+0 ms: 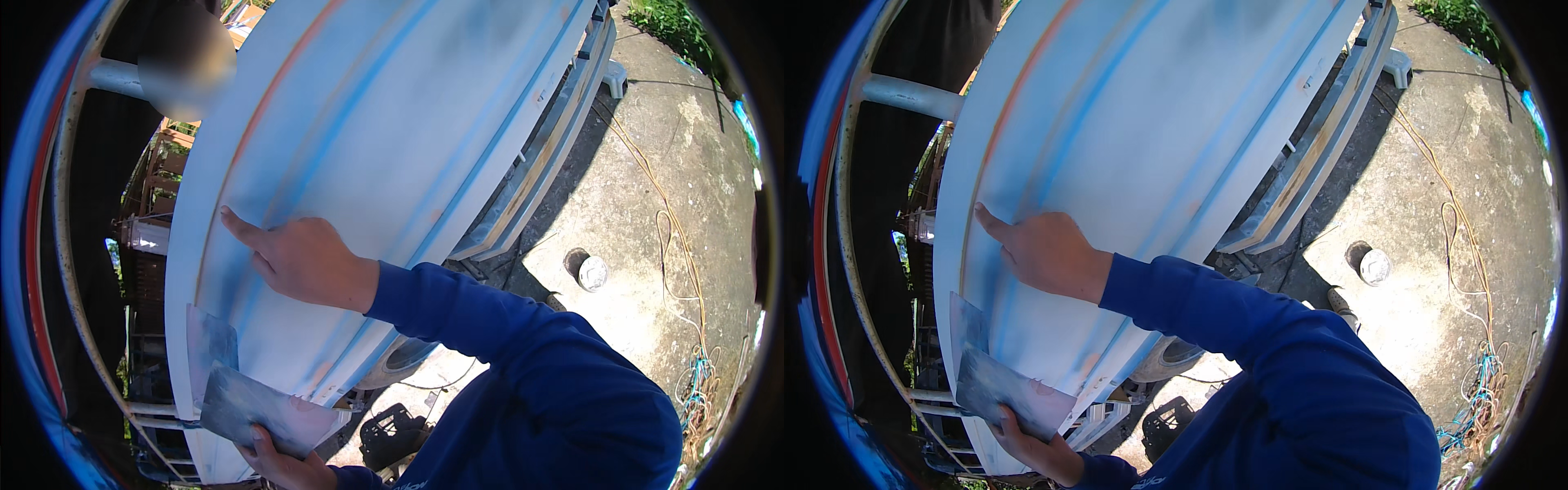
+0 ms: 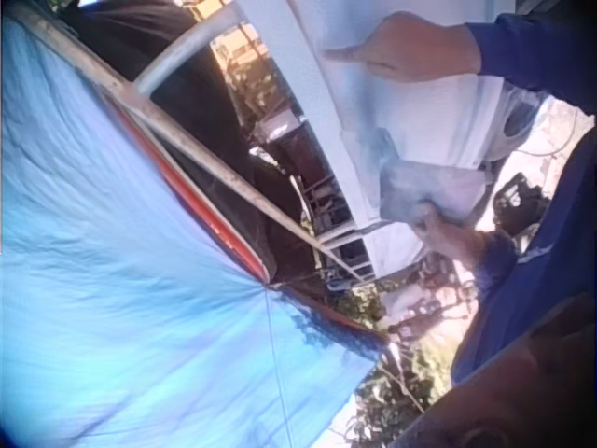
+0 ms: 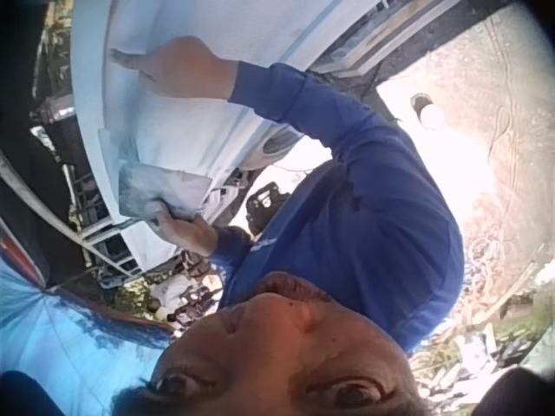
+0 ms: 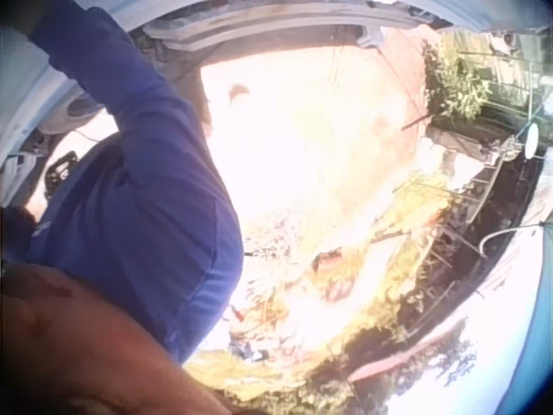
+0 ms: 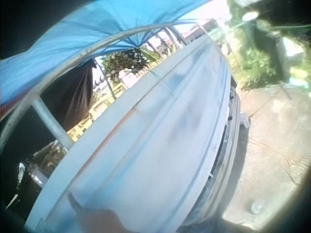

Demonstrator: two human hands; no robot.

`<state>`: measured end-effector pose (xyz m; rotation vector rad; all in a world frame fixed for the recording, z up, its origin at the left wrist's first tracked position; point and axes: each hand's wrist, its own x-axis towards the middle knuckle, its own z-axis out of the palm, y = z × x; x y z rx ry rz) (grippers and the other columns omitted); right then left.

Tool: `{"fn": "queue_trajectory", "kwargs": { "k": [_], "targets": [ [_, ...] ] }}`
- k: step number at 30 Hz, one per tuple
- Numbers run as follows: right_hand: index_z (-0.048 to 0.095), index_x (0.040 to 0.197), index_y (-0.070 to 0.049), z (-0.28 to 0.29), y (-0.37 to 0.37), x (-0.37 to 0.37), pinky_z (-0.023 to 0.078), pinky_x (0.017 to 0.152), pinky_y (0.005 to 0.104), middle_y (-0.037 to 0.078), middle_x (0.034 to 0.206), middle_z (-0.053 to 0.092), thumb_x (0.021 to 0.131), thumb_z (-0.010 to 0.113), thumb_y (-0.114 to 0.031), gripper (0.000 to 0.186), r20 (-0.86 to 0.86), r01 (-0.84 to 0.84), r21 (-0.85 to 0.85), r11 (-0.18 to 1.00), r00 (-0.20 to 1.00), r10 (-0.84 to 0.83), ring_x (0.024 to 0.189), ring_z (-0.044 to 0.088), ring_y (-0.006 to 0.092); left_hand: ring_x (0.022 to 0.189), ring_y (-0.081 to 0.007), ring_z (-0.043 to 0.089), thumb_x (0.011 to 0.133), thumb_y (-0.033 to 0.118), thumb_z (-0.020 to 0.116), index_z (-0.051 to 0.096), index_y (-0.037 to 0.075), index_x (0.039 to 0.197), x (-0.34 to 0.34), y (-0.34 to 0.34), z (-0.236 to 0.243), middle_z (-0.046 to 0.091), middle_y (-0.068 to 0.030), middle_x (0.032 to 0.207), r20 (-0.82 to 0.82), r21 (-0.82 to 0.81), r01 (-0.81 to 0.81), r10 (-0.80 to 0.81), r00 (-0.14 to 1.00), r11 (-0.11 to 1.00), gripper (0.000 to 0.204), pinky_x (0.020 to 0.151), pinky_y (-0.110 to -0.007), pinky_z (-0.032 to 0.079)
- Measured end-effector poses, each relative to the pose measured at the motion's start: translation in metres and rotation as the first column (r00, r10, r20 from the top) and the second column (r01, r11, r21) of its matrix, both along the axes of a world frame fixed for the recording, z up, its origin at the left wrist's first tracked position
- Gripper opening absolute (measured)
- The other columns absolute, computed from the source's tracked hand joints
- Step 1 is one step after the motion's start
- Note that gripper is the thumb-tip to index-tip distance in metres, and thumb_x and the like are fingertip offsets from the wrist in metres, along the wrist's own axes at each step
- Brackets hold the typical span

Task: The person sands the side panel of a white truck using a sanding block to smooth the surface. They then move to the rear of the truck to apply a substance from a can onto a sanding sheet using a small tool.

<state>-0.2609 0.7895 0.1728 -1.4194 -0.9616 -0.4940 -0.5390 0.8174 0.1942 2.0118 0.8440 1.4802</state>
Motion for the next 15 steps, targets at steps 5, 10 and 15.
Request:
{"fn": "queue_trajectory", "kwargs": {
  "k": [5,10,15],
  "targets": [
    [0.052,0.142,-0.011,-0.028,-0.061,-0.022,0.052,0.055,0.0391,0.009,0.077,0.064,0.087,0.059,-0.005,0.056,0.033,-0.034,0.082,0.996,0.999,0.031,0.061,0.063,0.0289,0.115,-0.0295,0.059,0.089,0.028,0.071,0.045,-0.006,0.138,0.034,-0.006,0.022,0.053,-0.0201,0.129,0.286,-0.232,0.225,-0.155,0.946,0.946,0.065,0.096,-0.037,0.054],
    [0.063,0.133,-0.023,-0.024,-0.115,-0.052,0.048,0.070,0.0346,0.002,0.097,0.058,0.080,0.068,-0.006,0.056,0.436,0.225,-0.068,0.972,0.883,-0.174,0.084,0.058,0.0184,0.104,-0.0212,0.064,0.091,0.023,0.069,0.050,-0.006,0.133,0.055,0.007,0.045,0.061,-0.0149,0.118,0.323,-0.247,0.509,-0.425,0.845,0.824,0.055,0.090,-0.033,0.053],
    [0.064,0.129,-0.039,-0.009,-0.119,-0.088,0.040,0.079,0.0329,-0.003,0.100,0.050,0.074,0.075,-0.012,0.062,0.608,0.331,-0.161,0.930,0.775,-0.170,0.089,0.052,0.0139,0.103,-0.0202,0.065,0.091,0.016,0.068,0.051,-0.005,0.131,0.054,0.003,0.053,0.064,-0.0127,0.117,0.398,-0.277,0.608,-0.487,0.777,0.744,0.049,0.092,-0.032,0.052]
  ]
}}
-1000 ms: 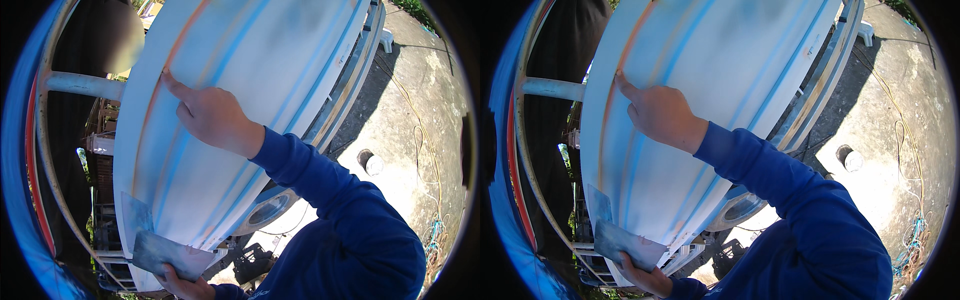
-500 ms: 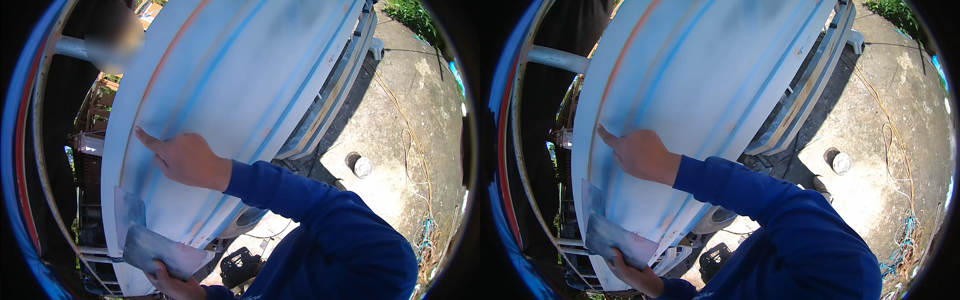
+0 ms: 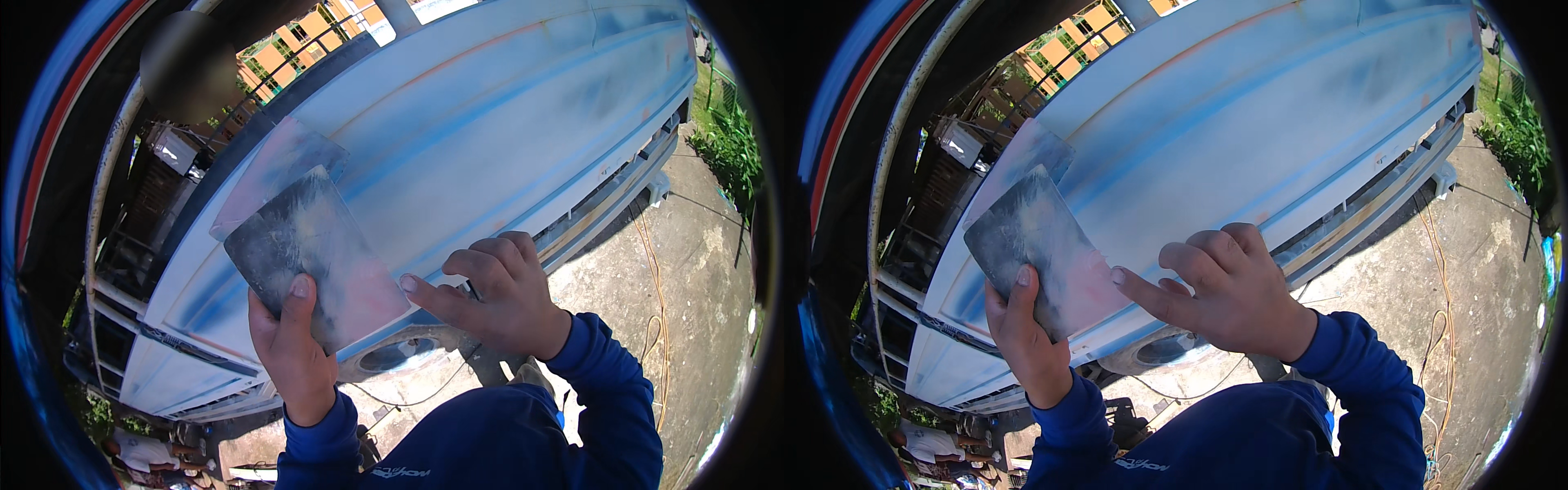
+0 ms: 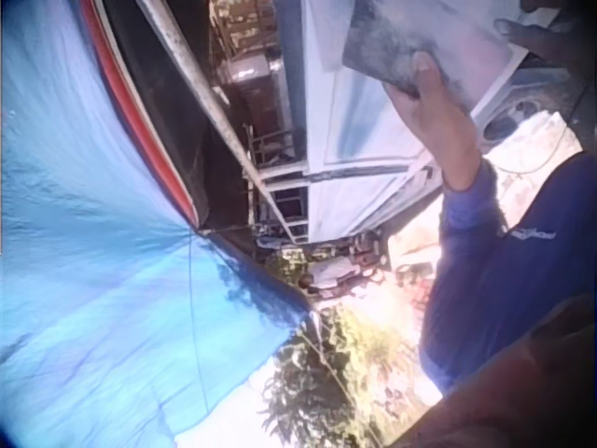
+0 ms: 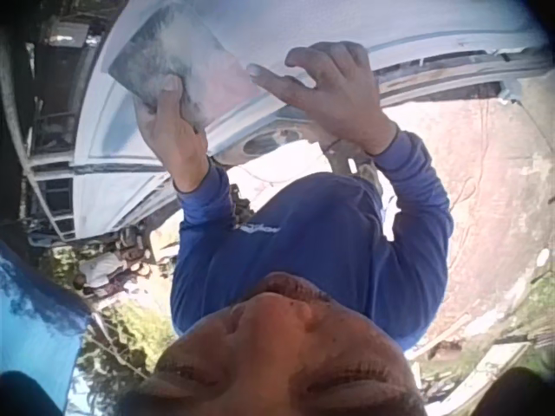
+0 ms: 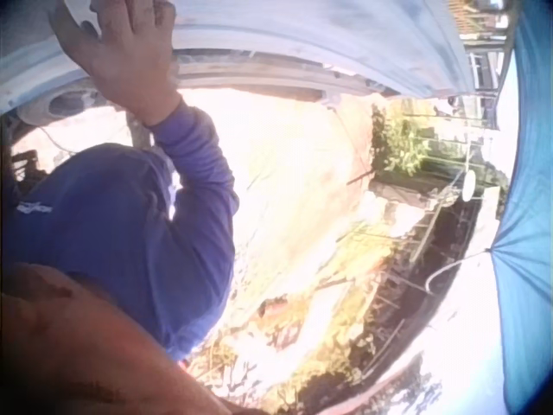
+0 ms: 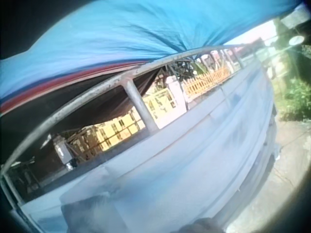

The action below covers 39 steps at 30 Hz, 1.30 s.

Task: The person sands the side panel of a white truck using a sanding block to smooth the surface. They then move to the rear of the truck to apply a substance from a can onto a sanding sheet using a small tool.

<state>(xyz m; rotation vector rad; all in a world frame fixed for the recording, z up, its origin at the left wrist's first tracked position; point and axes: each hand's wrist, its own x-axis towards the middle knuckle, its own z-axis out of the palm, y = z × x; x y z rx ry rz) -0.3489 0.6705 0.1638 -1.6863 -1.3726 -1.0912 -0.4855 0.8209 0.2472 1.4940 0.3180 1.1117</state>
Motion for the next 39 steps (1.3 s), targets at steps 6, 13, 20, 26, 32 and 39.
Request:
{"fn": "queue_trajectory", "kwargs": {
  "k": [6,13,20,26,32,39],
  "targets": [
    [0.063,0.130,-0.040,0.009,0.006,-0.001,0.040,0.075,0.0346,-0.004,0.100,0.047,0.074,0.070,-0.011,0.064,0.162,0.047,0.006,0.999,0.986,-0.048,0.087,0.050,0.0134,0.104,-0.0206,0.065,0.091,0.014,0.068,0.052,-0.005,0.129,-0.002,-0.003,-0.002,0.064,-0.0133,0.117,0.034,-0.019,0.061,-0.060,0.998,0.998,0.046,0.092,-0.032,0.051],
    [0.059,0.134,-0.039,0.010,0.001,0.019,0.040,0.073,0.0359,-0.005,0.097,0.049,0.075,0.066,-0.011,0.066,0.242,0.106,-0.052,0.993,0.966,-0.090,0.086,0.050,0.0133,0.105,-0.0203,0.064,0.091,0.013,0.067,0.051,-0.005,0.130,0.009,-0.012,-0.005,0.064,-0.0133,0.118,0.008,-0.044,0.061,-0.060,0.998,0.997,0.046,0.094,-0.032,0.050],
    [0.061,0.132,-0.032,0.012,-0.017,0.062,0.040,0.074,0.0371,-0.003,0.100,0.050,0.077,0.067,-0.009,0.060,0.158,0.091,-0.131,0.987,0.985,-0.070,0.087,0.051,0.0145,0.106,-0.0217,0.063,0.090,0.018,0.067,0.051,-0.005,0.131,0.034,-0.031,-0.006,0.063,-0.0139,0.118,-0.034,-0.027,-0.047,0.046,0.998,0.999,0.050,0.094,-0.033,0.050],
    [0.058,0.137,-0.021,-0.017,-0.059,0.111,0.045,0.078,0.0369,0.006,0.108,0.055,0.081,0.065,0.000,0.061,-0.394,-0.318,0.150,0.936,0.849,0.351,0.090,0.055,0.0206,0.107,-0.0250,0.063,0.089,0.023,0.068,0.044,-0.006,0.140,0.059,-0.065,-0.002,0.058,-0.0174,0.122,0.014,0.068,-0.231,0.231,0.973,0.970,0.064,0.089,-0.034,0.055],
    [0.048,0.145,-0.024,-0.077,-0.137,0.115,0.051,0.069,0.0343,0.009,0.106,0.057,0.086,0.064,-0.003,0.065,-0.458,-0.128,0.178,0.976,0.867,0.197,0.081,0.061,0.0220,0.104,-0.0258,0.064,0.087,0.020,0.065,0.045,-0.006,0.136,0.101,-0.108,-0.054,0.059,-0.0168,0.120,-0.219,-0.163,0.191,-0.225,0.949,0.968,0.059,0.094,-0.035,0.052],
    [0.047,0.144,-0.030,-0.097,-0.219,0.125,0.054,0.066,0.0347,0.005,0.094,0.057,0.082,0.070,-0.017,0.067,-0.361,0.039,-0.127,0.991,0.929,-0.083,0.076,0.065,0.0216,0.107,-0.0228,0.065,0.094,0.016,0.058,0.048,-0.004,0.133,0.181,-0.181,-0.090,0.062,-0.0151,0.120,-0.124,-0.640,0.565,-0.795,0.593,0.521,0.045,0.093,-0.036,0.053]
  ]
}}
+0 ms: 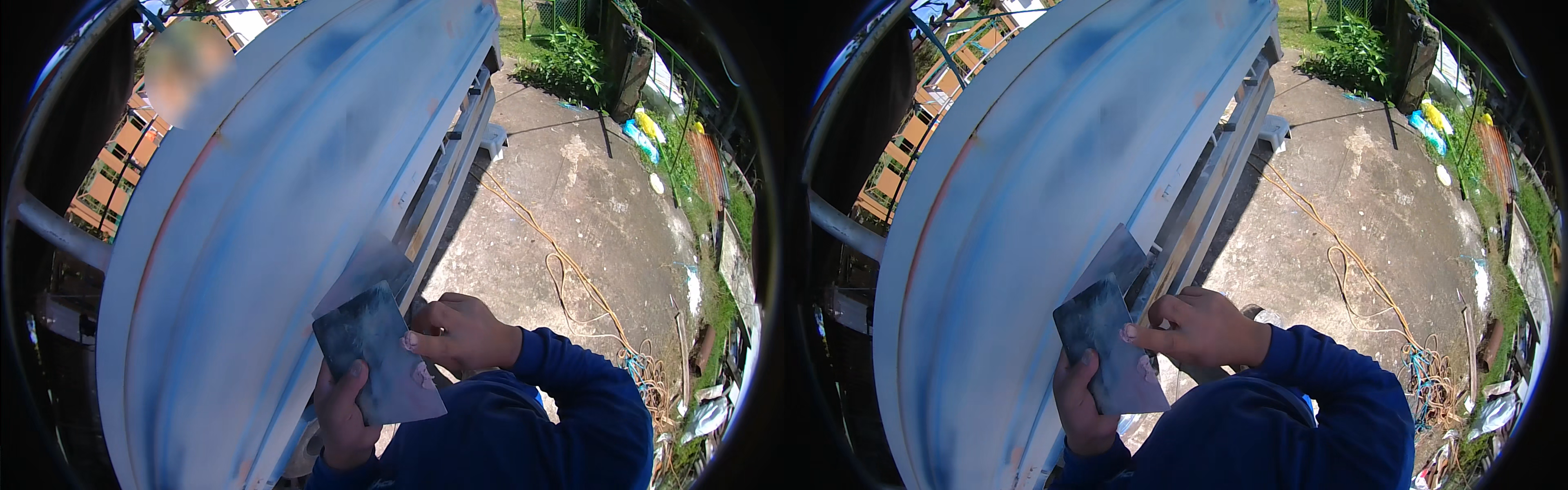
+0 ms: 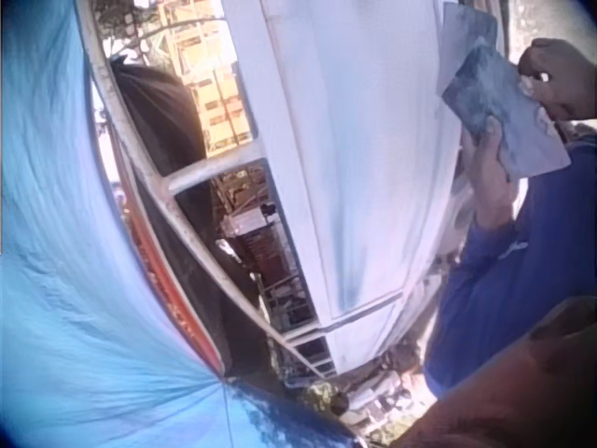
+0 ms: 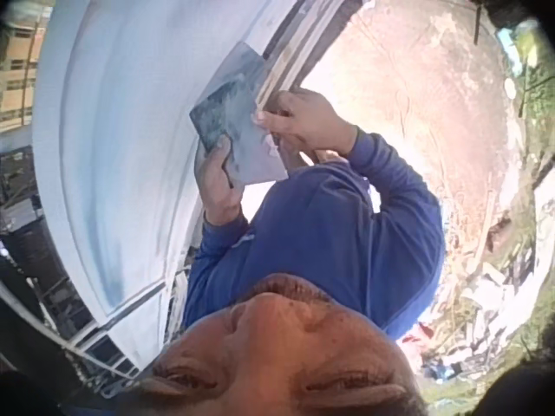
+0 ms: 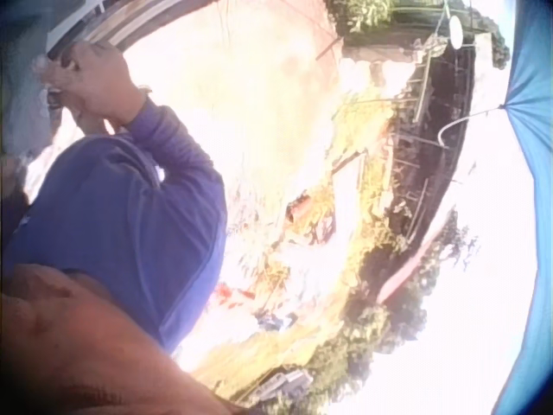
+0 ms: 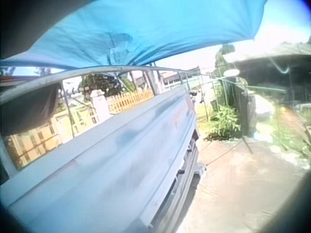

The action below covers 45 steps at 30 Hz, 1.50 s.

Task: The person sands the side panel of a white truck using a sanding block to smooth the surface. They then move to the rear of the truck to apply a substance from a can onto a sanding sheet using a small tool.

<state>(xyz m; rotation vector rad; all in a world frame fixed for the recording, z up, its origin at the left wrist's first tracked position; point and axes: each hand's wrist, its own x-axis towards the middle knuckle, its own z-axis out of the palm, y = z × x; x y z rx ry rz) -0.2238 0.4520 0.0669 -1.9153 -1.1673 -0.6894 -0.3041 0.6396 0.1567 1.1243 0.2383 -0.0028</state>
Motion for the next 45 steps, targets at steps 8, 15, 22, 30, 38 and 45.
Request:
{"fn": "queue_trajectory", "kwargs": {
  "k": [8,15,22,30,38,45],
  "targets": [
    [0.034,0.153,-0.036,-0.041,-0.048,-0.057,0.054,0.074,0.0375,0.007,0.100,0.059,0.077,0.074,-0.015,0.089,-0.140,0.181,-0.248,0.952,0.965,-0.220,0.082,0.066,0.0223,0.106,-0.0205,0.065,0.100,0.018,0.050,0.050,-0.002,0.133,0.003,-0.015,-0.057,0.063,-0.0130,0.120,-0.231,-0.307,0.257,-0.334,0.914,0.916,0.039,0.094,-0.034,0.052],
    [0.041,0.149,-0.032,-0.057,-0.058,-0.132,0.053,0.073,0.0363,0.008,0.104,0.061,0.085,0.069,-0.015,0.072,-0.312,0.159,-0.439,0.884,0.896,-0.316,0.082,0.066,0.0231,0.107,-0.0198,0.064,0.101,0.015,0.050,0.052,-0.002,0.129,-0.042,-0.005,-0.108,0.064,-0.0122,0.118,-0.180,0.013,0.493,-0.483,0.857,0.870,0.033,0.095,-0.033,0.052],
    [0.033,0.155,-0.031,-0.088,-0.040,-0.190,0.052,0.074,0.0390,0.009,0.097,0.058,0.088,0.060,-0.012,0.074,-0.426,0.109,-0.437,0.893,0.849,-0.312,0.079,0.064,0.0245,0.106,-0.0208,0.065,0.101,0.016,0.049,0.053,-0.001,0.127,-0.076,0.012,-0.129,0.064,-0.0132,0.117,-0.465,-0.394,0.271,-0.445,0.765,0.878,0.031,0.092,-0.034,0.053],
    [0.031,0.156,-0.031,-0.089,-0.074,-0.177,0.052,0.084,0.0429,0.011,0.109,0.062,0.089,0.060,-0.015,0.074,-0.509,0.074,-0.509,0.858,0.778,-0.369,0.090,0.069,0.0275,0.106,-0.0228,0.065,0.101,0.017,0.049,0.054,-0.002,0.126,-0.047,-0.019,-0.150,0.064,-0.0148,0.117,-0.490,-0.372,0.333,-0.488,0.722,0.867,0.032,0.094,-0.036,0.053],
    [0.015,0.162,-0.025,-0.146,-0.196,-0.123,0.050,0.084,0.0322,0.011,0.114,0.057,0.088,0.052,0.006,0.088,-0.919,0.197,0.037,0.980,0.391,-0.044,0.089,0.061,0.0172,0.108,-0.0224,0.065,0.099,0.015,0.053,0.051,-0.001,0.129,0.072,-0.152,-0.143,0.063,-0.0151,0.118,-0.292,-0.247,0.478,-0.535,0.792,0.843,0.035,0.096,-0.036,0.052],
    [0.006,0.162,-0.018,-0.105,-0.322,0.005,0.049,0.083,0.0265,0.007,0.116,0.051,0.082,0.046,0.017,0.097,-0.798,0.355,0.594,0.721,0.371,0.475,0.093,0.055,0.0129,0.106,-0.0224,0.067,0.096,0.014,0.057,0.052,-0.001,0.129,0.168,-0.315,-0.125,0.064,-0.0135,0.118,-0.367,-0.369,0.492,-0.610,0.702,0.789,0.037,0.093,-0.036,0.054]
  ]
}}
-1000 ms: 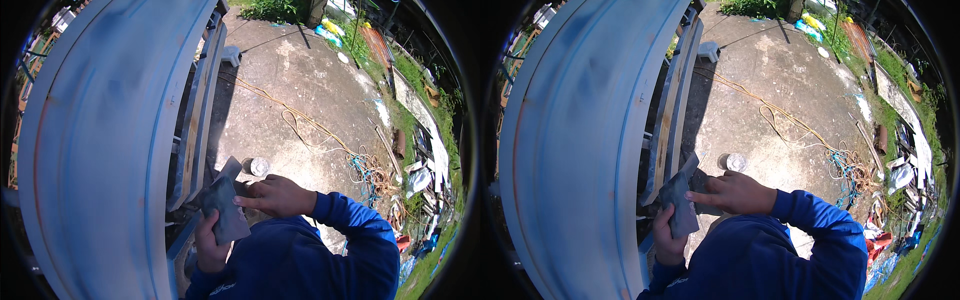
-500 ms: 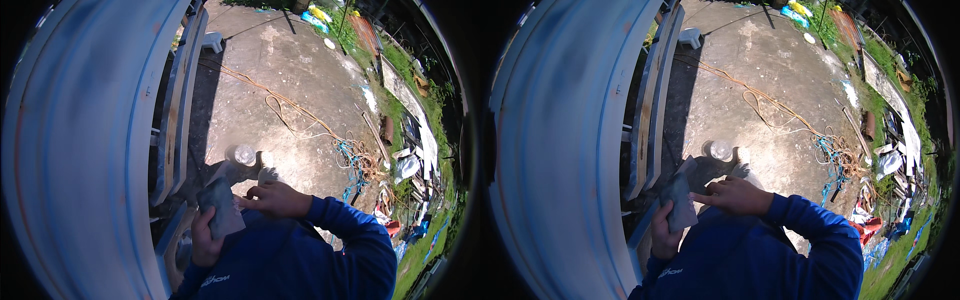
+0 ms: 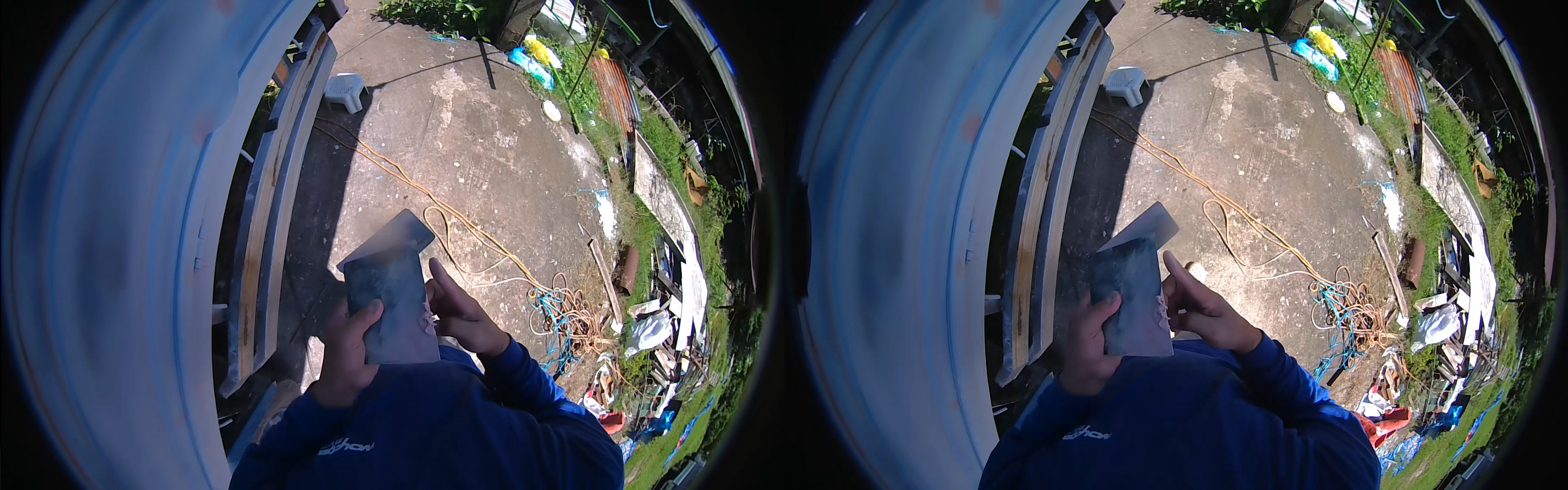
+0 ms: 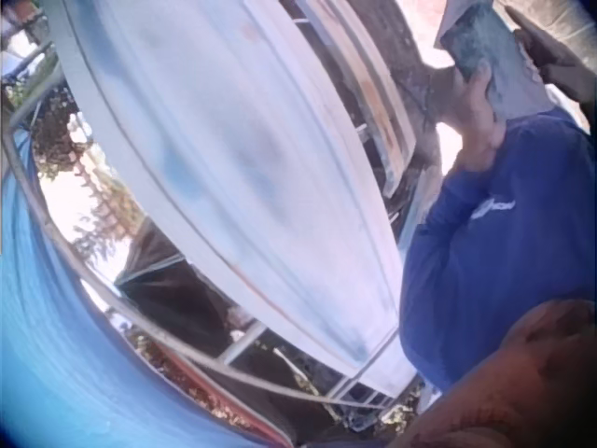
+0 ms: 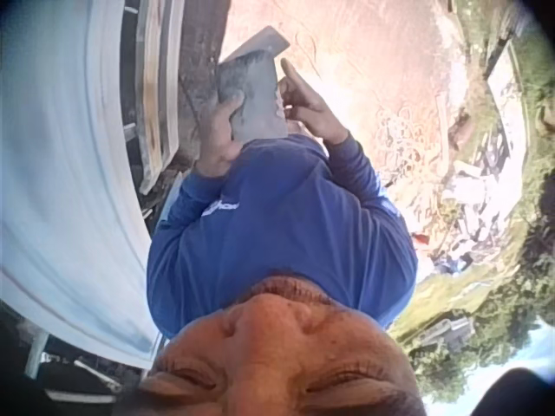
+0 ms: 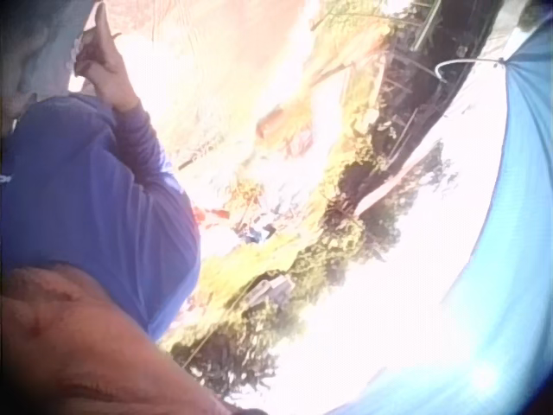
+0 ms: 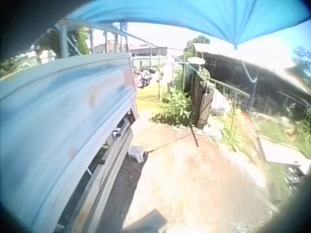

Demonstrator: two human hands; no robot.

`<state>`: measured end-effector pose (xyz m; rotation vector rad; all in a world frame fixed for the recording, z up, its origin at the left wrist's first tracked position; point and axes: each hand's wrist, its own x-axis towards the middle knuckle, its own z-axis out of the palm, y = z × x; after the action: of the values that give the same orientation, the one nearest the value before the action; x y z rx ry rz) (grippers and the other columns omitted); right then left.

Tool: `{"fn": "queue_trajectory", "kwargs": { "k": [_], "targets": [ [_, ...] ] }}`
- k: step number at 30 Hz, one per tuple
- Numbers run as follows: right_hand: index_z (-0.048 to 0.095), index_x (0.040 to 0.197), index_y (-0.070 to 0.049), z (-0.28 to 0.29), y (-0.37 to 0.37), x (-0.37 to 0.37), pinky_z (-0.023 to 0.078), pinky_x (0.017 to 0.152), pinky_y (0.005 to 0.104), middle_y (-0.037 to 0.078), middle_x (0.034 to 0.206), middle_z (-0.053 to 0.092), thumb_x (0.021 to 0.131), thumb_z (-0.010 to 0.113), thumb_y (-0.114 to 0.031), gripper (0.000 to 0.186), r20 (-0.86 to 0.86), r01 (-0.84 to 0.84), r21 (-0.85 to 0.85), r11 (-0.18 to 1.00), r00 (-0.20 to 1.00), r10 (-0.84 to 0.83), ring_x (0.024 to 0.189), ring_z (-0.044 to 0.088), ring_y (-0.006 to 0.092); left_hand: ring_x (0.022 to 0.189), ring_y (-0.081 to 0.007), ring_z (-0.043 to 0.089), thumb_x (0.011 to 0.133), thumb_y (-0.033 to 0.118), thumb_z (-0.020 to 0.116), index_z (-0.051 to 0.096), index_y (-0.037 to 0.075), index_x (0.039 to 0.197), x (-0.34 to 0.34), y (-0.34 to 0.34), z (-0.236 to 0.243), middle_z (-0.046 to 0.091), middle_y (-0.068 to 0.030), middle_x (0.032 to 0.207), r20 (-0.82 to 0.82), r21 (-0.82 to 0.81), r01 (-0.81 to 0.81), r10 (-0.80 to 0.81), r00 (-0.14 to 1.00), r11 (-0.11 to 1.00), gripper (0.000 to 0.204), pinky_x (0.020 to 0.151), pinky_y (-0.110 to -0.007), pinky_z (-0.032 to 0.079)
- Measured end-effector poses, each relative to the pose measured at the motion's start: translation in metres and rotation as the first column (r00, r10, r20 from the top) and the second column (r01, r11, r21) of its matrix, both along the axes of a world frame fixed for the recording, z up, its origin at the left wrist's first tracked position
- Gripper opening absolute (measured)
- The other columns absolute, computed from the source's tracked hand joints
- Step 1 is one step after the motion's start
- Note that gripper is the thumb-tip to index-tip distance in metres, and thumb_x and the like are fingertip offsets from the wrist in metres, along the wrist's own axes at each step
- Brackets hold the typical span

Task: The person sands the side panel of a white truck using a sanding block to smooth the surface. They then move to the rear of the truck to apply a substance from a can onto a sanding sheet using a small tool.

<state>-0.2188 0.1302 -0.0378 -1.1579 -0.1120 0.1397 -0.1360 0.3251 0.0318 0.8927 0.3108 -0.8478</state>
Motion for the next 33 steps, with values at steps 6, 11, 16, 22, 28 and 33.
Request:
{"fn": "queue_trajectory", "kwargs": {
  "k": [6,11,16,22,28,33],
  "targets": [
    [0.023,0.158,-0.008,0.017,-0.091,0.050,0.047,0.091,0.0306,0.007,0.127,0.055,0.084,0.049,0.012,0.081,0.204,0.191,-0.422,0.886,0.973,-0.112,0.107,0.056,0.0204,0.106,-0.0223,0.066,0.097,0.014,0.058,0.049,-0.002,0.131,0.057,-0.099,0.003,0.063,-0.0148,0.120,-0.100,-0.239,0.067,-0.094,0.991,0.969,0.039,0.094,-0.038,0.054],
    [0.044,0.146,0.000,0.024,-0.149,0.088,0.045,0.100,0.0401,0.014,0.136,0.056,0.101,0.047,-0.030,0.054,-0.148,0.507,0.006,0.862,0.853,-0.501,0.120,0.057,0.0261,0.105,-0.0260,0.067,0.096,0.012,0.058,0.044,-0.004,0.137,0.105,-0.163,-0.006,0.062,-0.0184,0.120,0.099,-0.264,0.238,-0.219,0.971,0.935,0.046,0.096,-0.040,0.054],
    [0.043,0.143,-0.002,0.034,-0.205,0.156,0.042,0.109,0.0462,0.015,0.138,0.056,0.103,0.044,-0.046,0.059,-0.387,0.473,0.434,0.767,0.867,-0.316,0.129,0.053,0.0294,0.112,-0.0177,0.060,0.097,0.015,0.060,0.045,-0.003,0.138,0.149,-0.212,-0.027,0.060,-0.0107,0.124,0.288,-0.034,0.523,-0.493,0.821,0.852,0.048,0.099,-0.034,0.048],
    [0.049,0.137,-0.006,0.031,-0.294,0.268,0.045,0.104,0.0397,0.009,0.132,0.060,0.108,0.042,-0.022,0.034,-0.166,0.713,0.379,0.590,0.680,-0.714,0.122,0.057,0.0214,0.109,-0.0172,0.062,0.101,0.013,0.055,0.049,0.000,0.134,0.243,-0.260,-0.050,0.062,-0.0093,0.121,0.182,-0.020,0.258,-0.250,0.951,0.966,0.036,0.094,-0.034,0.053],
    [0.041,0.148,-0.009,0.064,-0.401,0.371,0.052,0.082,0.0294,0.006,0.116,0.062,0.100,0.059,-0.019,0.053,0.065,0.676,-0.462,0.574,0.671,-0.738,0.095,0.062,0.0139,0.107,-0.0163,0.063,0.105,0.019,0.051,0.049,0.000,0.133,0.387,-0.320,-0.035,0.062,-0.0096,0.120,0.410,-0.019,0.186,-0.162,0.898,0.982,0.035,0.093,-0.034,0.054],
    [0.040,0.148,-0.008,0.112,-0.439,0.469,0.055,0.077,0.0345,0.013,0.113,0.063,0.084,0.079,-0.029,0.077,0.523,0.572,-0.819,0.057,0.783,-0.335,0.089,0.068,0.0260,0.102,-0.0109,0.060,0.106,0.021,0.050,0.049,0.000,0.133,0.469,-0.380,0.002,0.062,-0.0070,0.117,0.601,0.185,0.287,-0.339,0.723,0.940,0.034,0.090,-0.028,0.051]
  ]
}}
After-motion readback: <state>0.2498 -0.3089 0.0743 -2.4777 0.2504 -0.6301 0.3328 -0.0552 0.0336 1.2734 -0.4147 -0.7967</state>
